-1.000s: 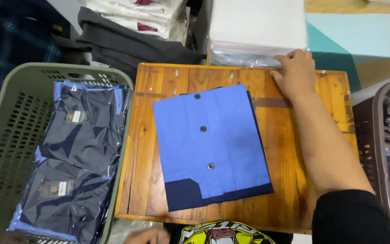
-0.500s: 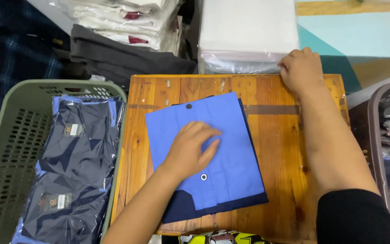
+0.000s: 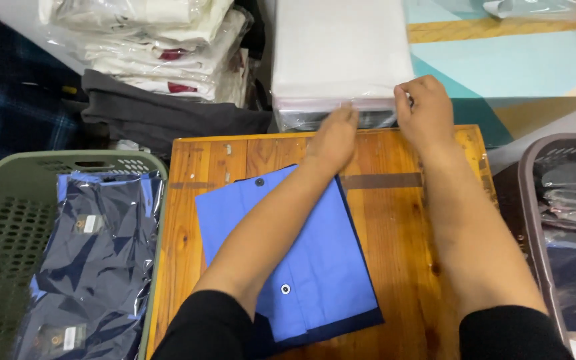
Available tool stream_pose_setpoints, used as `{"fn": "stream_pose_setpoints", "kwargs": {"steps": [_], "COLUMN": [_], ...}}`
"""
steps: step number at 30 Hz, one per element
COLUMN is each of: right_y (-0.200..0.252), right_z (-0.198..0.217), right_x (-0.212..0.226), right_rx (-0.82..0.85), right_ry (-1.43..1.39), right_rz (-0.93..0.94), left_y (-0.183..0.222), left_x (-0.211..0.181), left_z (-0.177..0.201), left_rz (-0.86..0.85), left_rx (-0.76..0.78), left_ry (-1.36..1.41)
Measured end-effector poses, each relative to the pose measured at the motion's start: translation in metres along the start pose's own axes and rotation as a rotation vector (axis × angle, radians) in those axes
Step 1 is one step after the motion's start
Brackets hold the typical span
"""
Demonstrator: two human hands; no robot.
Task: Folding shirts and placing them into plastic packaging bags for shipment.
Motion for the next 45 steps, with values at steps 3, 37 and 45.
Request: {"fn": "stream_pose_setpoints", "kwargs": {"steps": [3, 37, 45], "right_y": [0.004, 0.030, 0.035], "right_z": [0.001, -0.010, -0.054], "right_x": [0.004, 0.030, 0.067], "right_rx": [-0.050, -0.280, -0.028], "right_ry": [-0.067, -0.111, -0.173], "right_rz": [-0.040, -0.138, 0.020], "left_y": [-0.015, -0.056, -0.062], "left_x": [0.009, 0.049, 0.061], "left_z": [0.011, 0.007, 0.006], "left_rz": [-0.014, -0.055, 0.050], "left_rx": [-0.103, -0.162, -0.080], "left_ry": [-0.162, -0.470, -0.334]}}
Point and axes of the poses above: each hand's wrist, its own y-axis away from the middle knuckle, its own z-axis out of the back of the hand, x = y × z, the point moved 8 cm from there along -y, towards the middle knuckle
